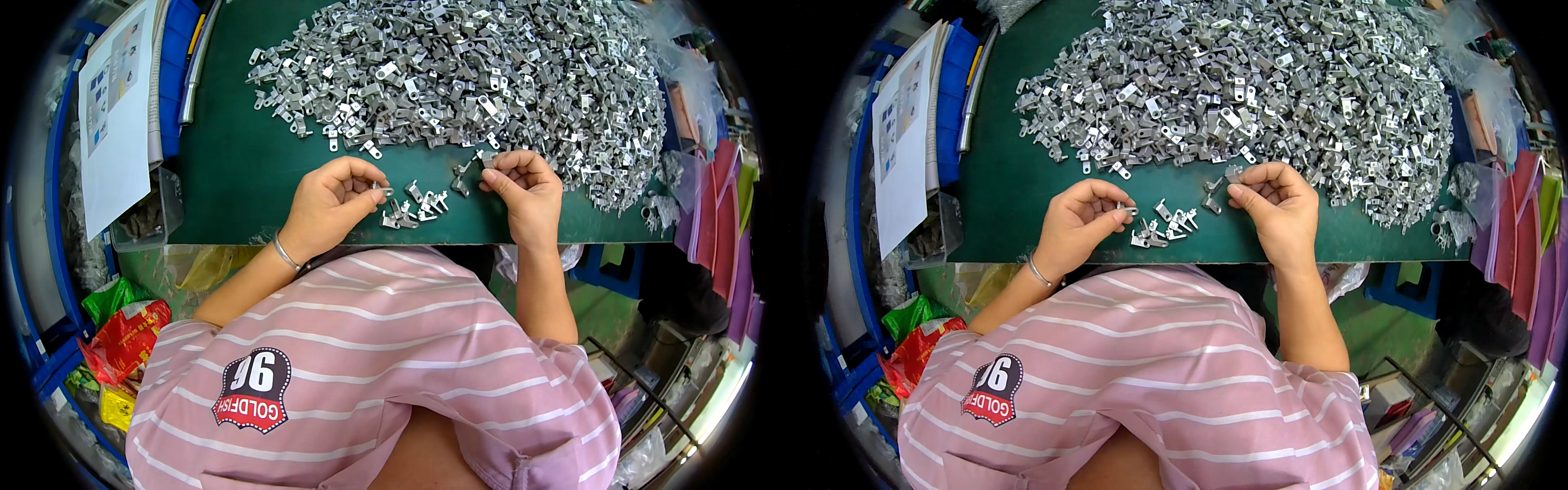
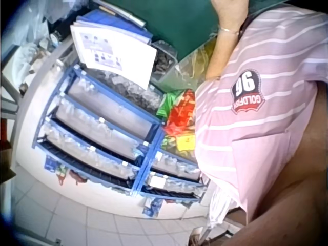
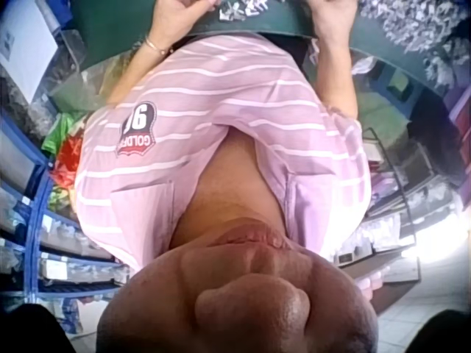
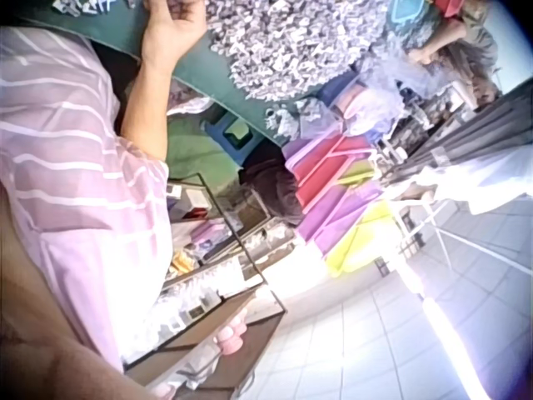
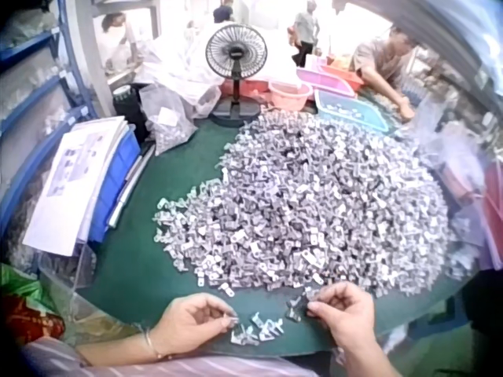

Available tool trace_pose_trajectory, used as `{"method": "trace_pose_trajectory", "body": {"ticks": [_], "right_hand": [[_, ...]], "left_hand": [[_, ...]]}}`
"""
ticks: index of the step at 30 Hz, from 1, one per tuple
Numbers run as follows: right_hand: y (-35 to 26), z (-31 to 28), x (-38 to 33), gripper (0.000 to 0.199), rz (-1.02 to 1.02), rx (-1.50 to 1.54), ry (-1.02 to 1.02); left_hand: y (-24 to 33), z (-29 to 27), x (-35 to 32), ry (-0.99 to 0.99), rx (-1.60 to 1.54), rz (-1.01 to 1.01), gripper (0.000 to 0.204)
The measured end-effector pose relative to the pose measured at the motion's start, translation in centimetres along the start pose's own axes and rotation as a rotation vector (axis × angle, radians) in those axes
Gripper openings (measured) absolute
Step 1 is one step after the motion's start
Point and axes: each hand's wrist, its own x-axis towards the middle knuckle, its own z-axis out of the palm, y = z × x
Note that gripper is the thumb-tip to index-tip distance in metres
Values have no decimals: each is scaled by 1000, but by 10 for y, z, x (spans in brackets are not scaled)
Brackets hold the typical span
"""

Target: The person sorts through a large pile of small metal clips on a green workbench by hand, picking up individual clips and setting them aside.

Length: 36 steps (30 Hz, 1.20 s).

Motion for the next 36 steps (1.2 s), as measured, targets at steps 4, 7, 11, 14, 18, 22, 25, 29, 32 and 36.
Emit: {"method": "trace_pose_trajectory", "body": {"ticks": [4,7,11,14,18,22,25,29,32,36], "right_hand": [[-3,-2,-2,14,54,88,-13],[-4,-4,-5,13,83,137,-32],[-4,-10,-13,11,30,-77,-125],[4,-12,-21,13,-11,-577,-299],[-1,2,-10,17,-516,-769,-237],[0,11,-2,16,-593,-1101,-145],[-4,10,-3,11,-500,-896,-134],[-10,2,-12,6,0,-353,-188],[-10,-1,-15,7,145,-113,-226],[-9,-4,-18,7,152,-63,-238]], "left_hand": [[0,0,0,-1,9,-5,15],[1,-1,0,-2,25,-16,16],[0,-1,0,-7,8,-9,16],[1,-1,0,-5,8,-12,16],[0,-1,0,-2,10,-16,16],[0,-1,-1,-4,6,-12,16],[-1,-1,-1,4,-5,8,16],[0,0,0,0,33,-9,17],[0,-1,-1,2,34,-4,17],[0,0,-1,2,23,-3,17]]}}
